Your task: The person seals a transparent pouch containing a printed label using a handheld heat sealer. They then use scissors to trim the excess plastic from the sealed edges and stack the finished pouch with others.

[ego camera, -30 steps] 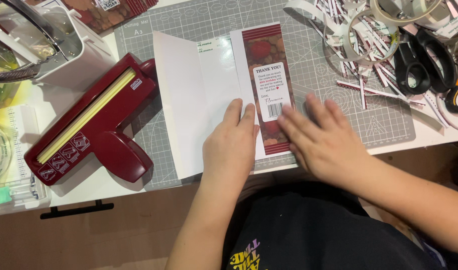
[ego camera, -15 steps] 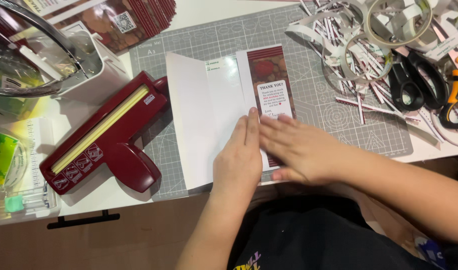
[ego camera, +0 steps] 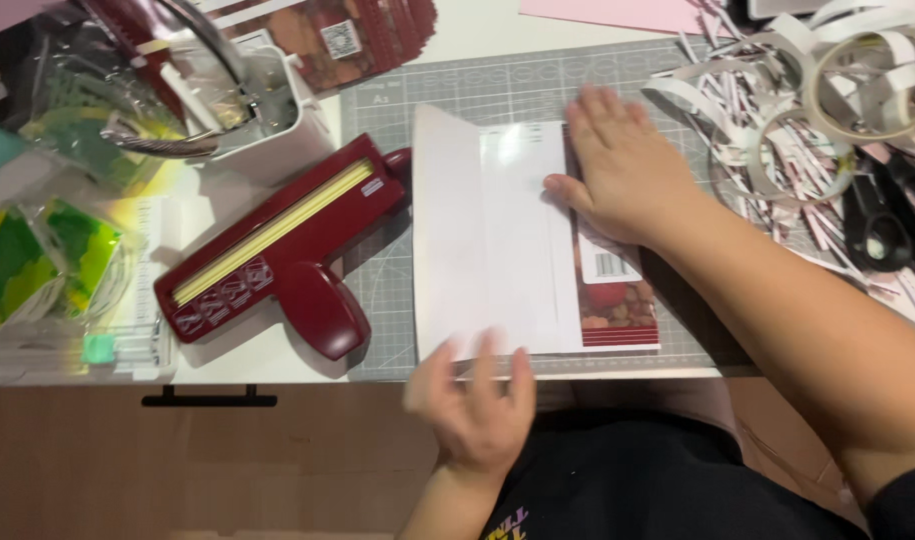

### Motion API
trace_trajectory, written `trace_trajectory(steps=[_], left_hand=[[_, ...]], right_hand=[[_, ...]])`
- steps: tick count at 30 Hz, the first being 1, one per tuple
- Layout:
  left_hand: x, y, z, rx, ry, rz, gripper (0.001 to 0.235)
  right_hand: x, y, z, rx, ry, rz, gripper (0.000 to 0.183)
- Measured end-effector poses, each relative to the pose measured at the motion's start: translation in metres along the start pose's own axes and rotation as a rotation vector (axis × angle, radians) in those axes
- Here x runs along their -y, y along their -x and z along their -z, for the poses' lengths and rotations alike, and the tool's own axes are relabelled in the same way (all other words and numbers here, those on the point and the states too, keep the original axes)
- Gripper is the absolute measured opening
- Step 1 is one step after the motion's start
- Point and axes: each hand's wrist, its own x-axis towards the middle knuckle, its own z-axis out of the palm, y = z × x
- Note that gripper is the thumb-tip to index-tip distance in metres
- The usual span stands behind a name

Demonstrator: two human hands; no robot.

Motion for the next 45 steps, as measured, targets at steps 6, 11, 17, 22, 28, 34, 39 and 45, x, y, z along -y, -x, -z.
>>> trace_trajectory(steps=[6,11,17,22,28,34,39,45], left_hand=[[0.015,0.019,0.002,-0.136,0.386,0.640,0.079],[0.019,0.013,-0.007,-0.211,0.685,0.917,0.028],[0.007,-0.011,0.004,-0.166,0.362,0.668,0.012],[0.008,-0.007,0.006,-0.140,0.227,0.454,0.010],[0.011,-0.021,0.012,-0.082,0.115,0.142,0.004],[0.010,-0.032,0.015,-0.071,0.145,0.056,0.008],[0.008,-0.032,0.013,-0.080,0.195,0.124,0.006],[0.005,-0.032,0.014,-0.052,0.084,0.057,0.009]], right_hand=[[0.014,0.030,-0.006,-0.053,0.114,-0.179,0.087],[0.068,0.067,0.015,-0.563,-0.293,0.825,0.023],[0.107,0.072,0.030,-0.603,-0.381,1.006,0.026],[0.109,0.074,0.030,-0.618,-0.381,0.996,0.024],[0.107,0.078,0.038,-0.656,-0.270,0.964,0.019],[0.106,0.077,0.049,-0.700,-0.181,0.982,0.015],[0.099,0.076,0.051,-0.589,-0.231,1.025,0.017],[0.106,0.079,0.054,-0.694,-0.171,0.997,0.018]])
